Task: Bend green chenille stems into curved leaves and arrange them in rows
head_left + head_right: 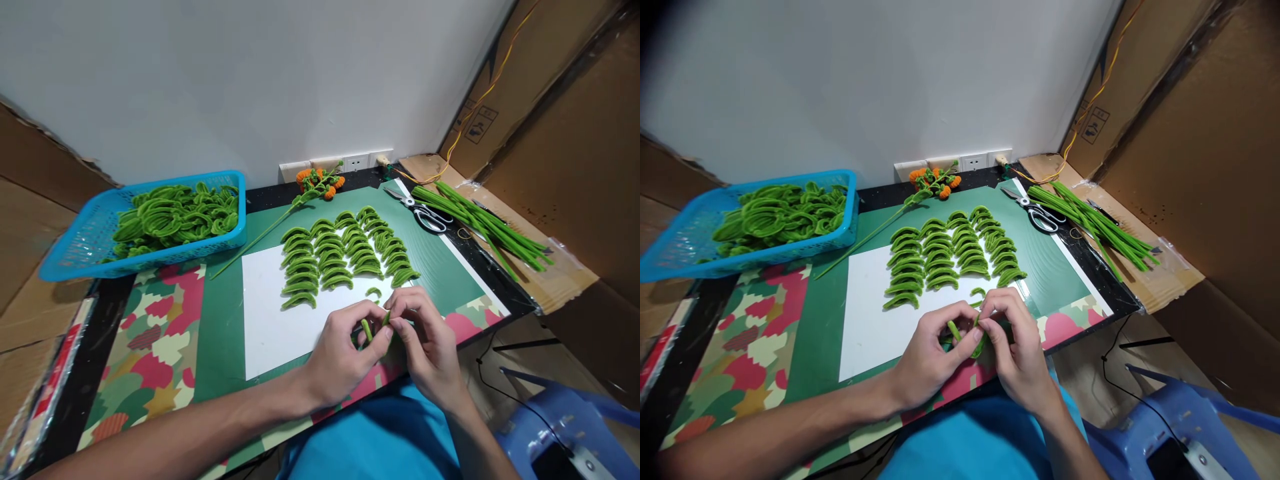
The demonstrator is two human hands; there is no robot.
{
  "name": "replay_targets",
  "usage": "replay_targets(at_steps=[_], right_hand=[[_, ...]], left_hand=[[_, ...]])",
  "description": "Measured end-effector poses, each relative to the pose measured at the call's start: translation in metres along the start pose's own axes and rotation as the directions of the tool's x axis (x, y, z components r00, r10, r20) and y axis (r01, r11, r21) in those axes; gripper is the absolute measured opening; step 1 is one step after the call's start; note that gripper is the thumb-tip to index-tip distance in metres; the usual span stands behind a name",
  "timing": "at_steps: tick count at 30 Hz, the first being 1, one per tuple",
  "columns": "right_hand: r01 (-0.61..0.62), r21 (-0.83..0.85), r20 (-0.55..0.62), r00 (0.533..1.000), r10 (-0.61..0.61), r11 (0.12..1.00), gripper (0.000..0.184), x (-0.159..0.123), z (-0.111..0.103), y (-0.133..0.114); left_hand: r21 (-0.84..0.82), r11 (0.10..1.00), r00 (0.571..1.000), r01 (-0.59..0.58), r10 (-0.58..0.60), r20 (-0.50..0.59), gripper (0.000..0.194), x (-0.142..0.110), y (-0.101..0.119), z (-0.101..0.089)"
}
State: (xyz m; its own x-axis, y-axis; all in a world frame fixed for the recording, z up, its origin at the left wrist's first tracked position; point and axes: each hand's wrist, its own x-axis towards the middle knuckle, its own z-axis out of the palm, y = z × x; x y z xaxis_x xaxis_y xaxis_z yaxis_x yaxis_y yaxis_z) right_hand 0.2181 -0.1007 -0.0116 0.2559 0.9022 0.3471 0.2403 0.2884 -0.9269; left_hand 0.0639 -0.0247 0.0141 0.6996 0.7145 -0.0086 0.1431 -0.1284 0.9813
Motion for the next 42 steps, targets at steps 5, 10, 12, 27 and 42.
replay_targets(at_steps=[5,10,12,27,42], right_hand=[[-0.014,0.031,-0.01,1.0,0.014,0.999,0.012,-0.001,0.0,0.002],[-0.02,0.031,-0.023,1.0,0.02,0.999,0.01,0.0,-0.001,0.002],[-0.043,0.039,-0.052,0.998,0.045,0.998,0.014,0.0,-0.002,0.002],[0.045,-0.023,0.001,0.999,-0.045,0.999,0.016,-0.002,-0.003,0.004],[-0.071,0.182,-0.427,0.892,0.144,0.981,0.014,0.004,-0.012,0.004]], left_hand=[[0.048,0.999,1.0,-0.015,0.015,-0.004,0.021,0.0,0.0,0.002],[0.023,1.0,0.999,-0.01,0.011,-0.037,0.018,-0.001,0.001,0.002],[-0.024,1.0,0.998,-0.002,0.001,-0.061,0.02,-0.002,0.001,0.001],[-0.142,0.99,0.994,0.004,-0.019,-0.104,0.026,-0.006,-0.003,0.001],[-0.051,0.95,0.951,-0.309,0.309,-0.011,0.007,-0.032,-0.002,0.018]])
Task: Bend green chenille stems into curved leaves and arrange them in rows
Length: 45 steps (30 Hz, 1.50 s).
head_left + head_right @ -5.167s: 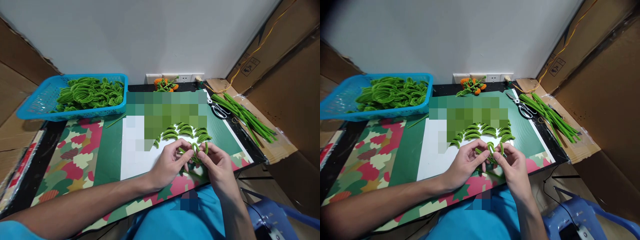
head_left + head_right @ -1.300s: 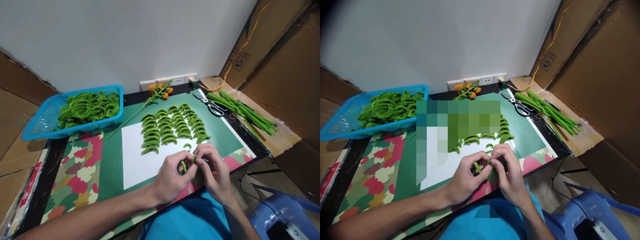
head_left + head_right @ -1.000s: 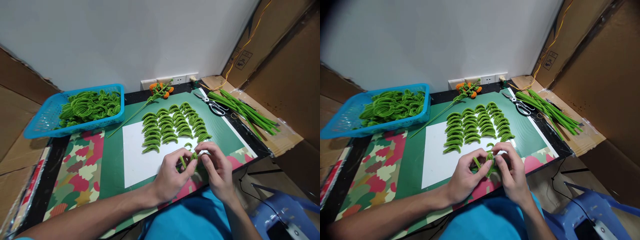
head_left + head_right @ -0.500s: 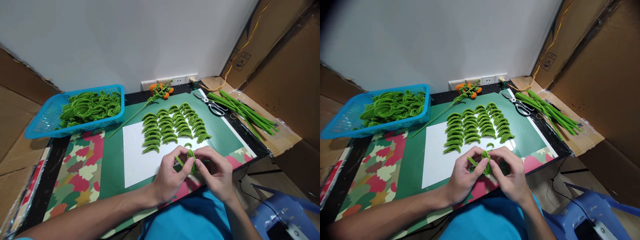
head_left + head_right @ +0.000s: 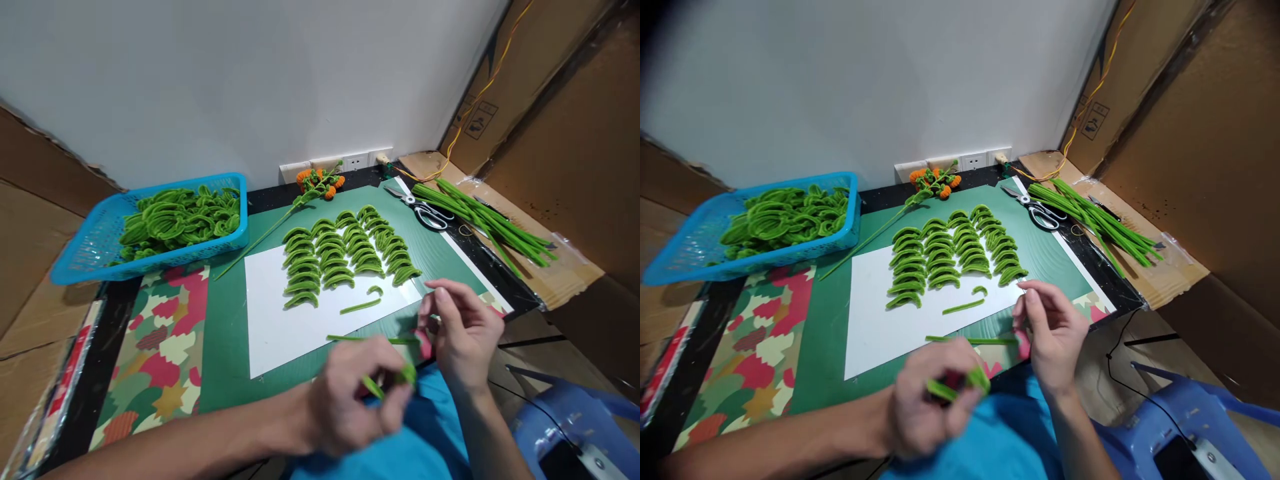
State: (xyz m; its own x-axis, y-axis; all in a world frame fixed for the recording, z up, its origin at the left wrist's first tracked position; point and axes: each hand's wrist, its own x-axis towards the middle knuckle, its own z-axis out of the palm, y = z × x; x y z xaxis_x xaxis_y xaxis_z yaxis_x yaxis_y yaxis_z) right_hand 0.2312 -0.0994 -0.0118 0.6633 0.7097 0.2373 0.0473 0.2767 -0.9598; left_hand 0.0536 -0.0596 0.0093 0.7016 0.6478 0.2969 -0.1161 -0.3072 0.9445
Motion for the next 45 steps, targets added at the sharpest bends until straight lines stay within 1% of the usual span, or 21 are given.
replay_targets(at_steps=[1,2,4,5,7,9,14,15,17,20,21,23,24,25,26,28,31,33,35,38,45], right_hand=[[0.0,0.002,-0.034,0.999,0.0,1.0,0.014,0.004,-0.004,-0.001],[0.008,-0.01,-0.068,0.998,-0.008,1.0,0.015,0.008,-0.008,-0.001],[0.021,-0.057,-0.117,0.993,-0.028,0.998,0.017,0.015,-0.016,-0.001],[0.017,-0.081,-0.131,0.991,-0.027,0.997,0.019,0.018,-0.019,-0.001],[-0.005,-0.113,-0.141,0.99,-0.011,0.994,0.021,0.022,-0.023,0.001],[-0.016,-0.13,-0.146,0.989,-0.003,0.991,0.023,0.024,-0.025,0.005],[0.011,-0.156,-0.155,0.987,-0.036,0.988,0.022,0.026,-0.023,0.011],[0.016,-0.154,-0.152,0.988,-0.039,0.988,0.022,0.026,-0.023,0.011],[0.02,-0.153,-0.148,0.988,-0.043,0.988,0.022,0.027,-0.024,0.01],[0.005,-0.136,-0.12,0.992,-0.022,0.991,0.021,0.024,-0.025,0.007],[0.001,-0.124,-0.09,0.996,-0.013,0.992,0.02,0.022,-0.024,0.006],[0.001,-0.107,0.017,1.0,0.001,0.994,0.017,0.015,-0.022,0.001],[0.008,-0.111,0.083,0.997,0.002,0.994,0.015,0.011,-0.02,-0.002],[0.016,-0.123,0.15,0.989,0.003,0.992,0.013,0.007,-0.017,-0.006],[0.022,-0.14,0.208,0.978,0.007,0.99,0.012,0.003,-0.013,-0.009],[0.01,-0.15,0.302,0.953,0.036,0.989,0.013,-0.004,-0.005,-0.015],[-0.071,-0.061,0.397,0.914,0.09,0.996,0.014,-0.01,0.004,-0.021],[-0.116,0.001,0.43,0.897,0.104,0.993,0.015,-0.01,0.007,-0.021],[-0.13,0.015,0.432,0.895,0.111,0.991,0.015,-0.01,0.008,-0.019],[-0.139,-0.014,0.396,0.909,0.133,0.99,0.012,-0.009,0.009,-0.016],[-0.15,-0.017,0.359,0.922,0.146,0.989,0.007,-0.009,0.013,-0.013]], left_hand=[[-0.007,0.999,0.994,-0.031,0.032,0.107,0.003,-0.004,0.002,0.005],[-0.025,0.999,0.981,-0.031,0.035,0.191,0.002,-0.008,0.004,0.009],[-0.047,0.999,0.949,-0.023,0.037,0.314,0.001,-0.012,0.006,0.016],[-0.036,0.999,0.937,-0.003,0.016,0.348,0.001,-0.012,0.006,0.018],[0.019,0.998,0.925,0.059,-0.062,0.375,0.002,-0.012,0.005,0.019],[0.06,0.989,0.919,0.134,-0.147,0.367,0.003,-0.01,0.004,0.018],[0.018,0.978,0.899,0.207,-0.198,0.39,0.002,-0.007,0.006,0.016],[0.009,0.972,0.898,0.234,-0.219,0.382,0.003,-0.006,0.006,0.015],[-0.028,0.952,0.903,0.305,-0.28,0.327,0.006,-0.005,0.008,0.014],[-0.194,0.889,0.908,0.414,-0.389,0.153,0.019,-0.003,0.006,0.011],[-0.267,0.86,0.899,0.435,-0.43,0.081,0.023,-0.002,0.004,0.01],[-0.389,0.807,0.867,0.444,-0.496,-0.039,0.03,0.002,0.0,0.007],[-0.425,0.791,0.852,0.439,-0.517,-0.081,0.031,0.005,-0.001,0.006],[-0.449,0.785,0.847,0.428,-0.521,-0.104,0.032,0.008,-0.001,0.005],[-0.468,0.782,0.85,0.412,-0.515,-0.113,0.031,0.011,-0.001,0.003],[-0.497,0.784,0.872,0.373,-0.479,-0.1,0.028,0.017,0.001,0.001],[-0.527,0.781,0.897,0.335,-0.435,-0.076,0.024,0.021,0.004,-0.001],[-0.522,0.786,0.9,0.332,-0.429,-0.074,0.024,0.022,0.004,-0.002],[-0.503,0.794,0.888,0.343,-0.448,-0.101,0.025,0.023,0.001,-0.003],[-0.467,0.808,0.87,0.359,-0.471,-0.146,0.028,0.024,-0.005,-0.005],[-0.425,0.822,0.89,0.379,-0.449,-0.076,0.027,0.026,-0.014,-0.009]])
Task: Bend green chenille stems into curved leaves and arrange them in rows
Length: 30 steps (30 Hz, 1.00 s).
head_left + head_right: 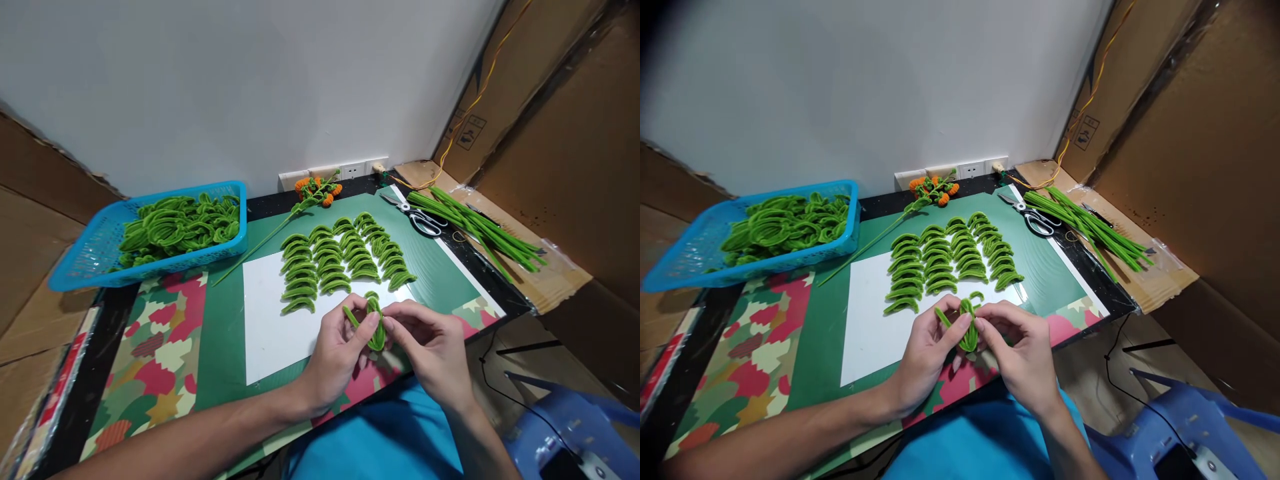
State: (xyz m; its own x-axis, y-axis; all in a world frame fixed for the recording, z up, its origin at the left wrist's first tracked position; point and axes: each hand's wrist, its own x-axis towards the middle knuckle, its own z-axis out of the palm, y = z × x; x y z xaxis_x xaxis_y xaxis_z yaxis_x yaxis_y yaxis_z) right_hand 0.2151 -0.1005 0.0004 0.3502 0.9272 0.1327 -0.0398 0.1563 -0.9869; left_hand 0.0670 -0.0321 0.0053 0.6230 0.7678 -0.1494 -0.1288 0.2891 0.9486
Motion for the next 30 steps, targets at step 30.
replay_targets(at_steps=[30], right_hand=[[0.289,-0.229,0.24,0.942,-0.234,0.929,0.013,0.01,-0.032,-0.007]], left_hand=[[0.05,0.982,0.945,0.183,-0.19,0.266,0.039,0.001,0.008,-0.009]])
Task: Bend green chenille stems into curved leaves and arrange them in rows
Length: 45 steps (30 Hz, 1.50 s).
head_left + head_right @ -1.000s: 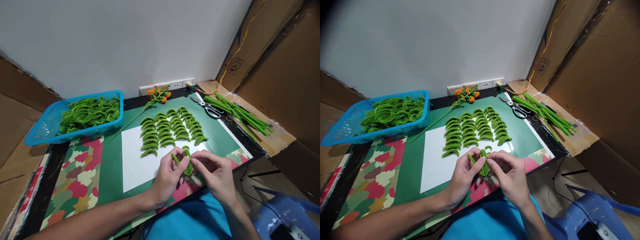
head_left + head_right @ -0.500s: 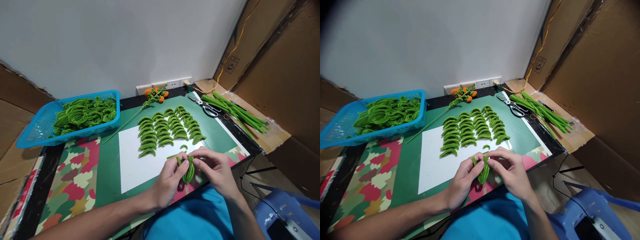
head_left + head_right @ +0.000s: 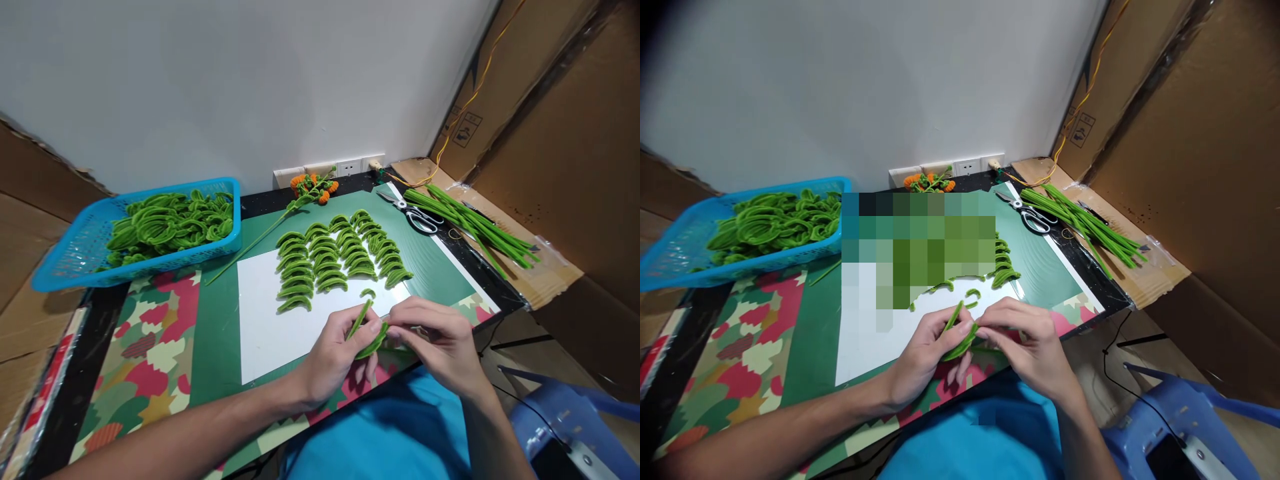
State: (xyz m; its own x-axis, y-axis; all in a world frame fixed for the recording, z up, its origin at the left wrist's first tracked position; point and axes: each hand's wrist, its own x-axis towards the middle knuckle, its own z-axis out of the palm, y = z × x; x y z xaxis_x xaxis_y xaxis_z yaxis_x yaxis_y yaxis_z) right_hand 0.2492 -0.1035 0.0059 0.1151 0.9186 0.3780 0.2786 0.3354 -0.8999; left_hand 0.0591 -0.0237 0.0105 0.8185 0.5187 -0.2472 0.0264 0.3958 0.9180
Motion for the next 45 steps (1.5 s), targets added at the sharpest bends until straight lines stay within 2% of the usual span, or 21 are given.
replay_targets(at_steps=[3,5,9,14,24,34,42,45], right_hand=[[0.17,-0.118,0.034,0.985,-0.167,0.978,0.021,0.001,-0.006,0.001],[0.231,-0.151,0.059,0.973,-0.225,0.961,0.023,0.001,-0.008,0.001],[0.276,-0.169,0.082,0.961,-0.266,0.946,0.022,0.001,-0.007,0.001],[0.313,-0.222,0.071,0.95,-0.304,0.924,0.022,0.0,-0.004,0.003],[0.322,-0.261,0.186,0.942,-0.28,0.91,0.021,0.002,-0.009,0.005],[0.45,-0.373,0.375,0.873,-0.312,0.811,0.017,0.02,-0.023,-0.003],[0.382,-0.289,0.347,0.896,-0.276,0.878,0.018,0.024,-0.031,0.001],[0.32,-0.224,0.366,0.903,-0.225,0.921,0.026,0.026,-0.032,-0.001]], left_hand=[[0.005,1.0,0.999,0.031,-0.031,-0.016,0.04,0.0,0.002,0.0],[-0.01,0.999,0.998,0.05,-0.05,-0.022,0.039,-0.001,0.002,0.0],[-0.077,0.993,0.996,0.091,-0.091,-0.002,0.036,0.0,0.001,-0.002],[-0.086,0.993,0.997,0.08,-0.078,0.024,0.038,0.002,0.0,-0.003],[-0.136,0.99,0.998,0.043,-0.037,0.048,0.041,0.004,0.0,-0.002],[-0.15,0.988,0.998,0.046,-0.038,0.059,0.04,0.004,0.003,-0.002],[-0.072,0.997,0.996,-0.012,0.018,0.088,0.032,0.006,0.003,-0.005],[-0.069,0.997,0.996,-0.017,0.023,0.083,0.031,0.006,0.002,-0.004]])
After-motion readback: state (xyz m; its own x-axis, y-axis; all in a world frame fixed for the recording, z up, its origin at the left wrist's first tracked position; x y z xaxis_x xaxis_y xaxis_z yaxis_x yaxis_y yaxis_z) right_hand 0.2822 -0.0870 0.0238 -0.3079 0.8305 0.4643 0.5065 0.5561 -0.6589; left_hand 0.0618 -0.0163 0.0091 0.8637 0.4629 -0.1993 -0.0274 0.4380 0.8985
